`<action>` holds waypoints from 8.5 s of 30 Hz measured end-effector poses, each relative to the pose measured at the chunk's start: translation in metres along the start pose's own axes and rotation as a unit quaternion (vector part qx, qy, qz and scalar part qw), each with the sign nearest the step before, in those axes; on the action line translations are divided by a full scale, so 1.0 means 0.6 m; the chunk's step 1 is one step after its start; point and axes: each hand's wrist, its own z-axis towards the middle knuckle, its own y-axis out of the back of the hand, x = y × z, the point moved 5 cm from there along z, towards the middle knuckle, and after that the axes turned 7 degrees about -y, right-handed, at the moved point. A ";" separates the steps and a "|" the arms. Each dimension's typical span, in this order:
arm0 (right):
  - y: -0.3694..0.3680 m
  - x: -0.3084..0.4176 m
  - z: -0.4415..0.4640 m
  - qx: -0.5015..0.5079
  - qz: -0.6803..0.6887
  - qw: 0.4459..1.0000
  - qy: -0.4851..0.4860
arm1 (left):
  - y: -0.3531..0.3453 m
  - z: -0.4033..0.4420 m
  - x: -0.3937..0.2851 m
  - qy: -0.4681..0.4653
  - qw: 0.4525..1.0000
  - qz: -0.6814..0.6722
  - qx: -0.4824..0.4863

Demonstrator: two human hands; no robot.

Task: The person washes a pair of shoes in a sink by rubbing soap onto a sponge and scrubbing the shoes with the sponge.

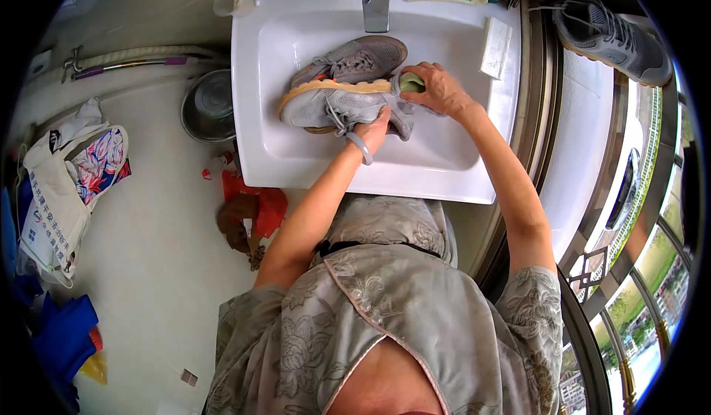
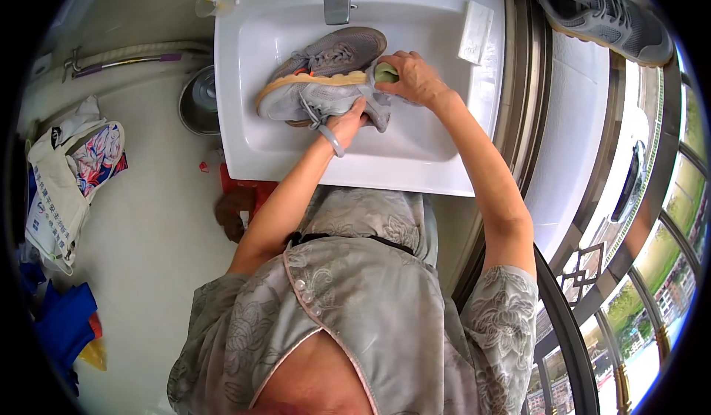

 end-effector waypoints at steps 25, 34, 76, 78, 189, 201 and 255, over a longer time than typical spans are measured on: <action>-0.117 -0.071 -0.120 -0.186 0.393 0.830 -0.350 | -0.016 -0.009 -0.100 0.096 0.980 -0.144 0.096; -0.017 0.036 -0.072 -0.167 0.218 0.958 -0.076 | -0.022 -0.149 -0.231 -0.194 0.889 0.391 0.136; 0.063 0.214 -0.041 -0.223 0.204 0.951 -0.059 | 0.160 -0.172 -0.323 -0.400 0.846 0.323 -0.137; 0.021 0.112 -0.059 -0.207 0.161 0.954 -0.145 | 0.161 -0.169 -0.329 -0.373 0.862 0.315 -0.134; 0.205 0.161 -0.248 -0.467 0.164 0.856 -0.149 | -0.135 -0.150 -0.330 -0.453 0.723 0.522 -0.005; 0.209 0.120 -0.240 -0.443 0.269 0.844 -0.137 | -0.114 -0.196 -0.333 -0.525 0.701 0.481 -0.030; -0.025 0.255 -0.101 -0.390 0.183 0.902 0.021 | 0.135 -0.148 -0.294 -0.206 0.978 0.032 -0.002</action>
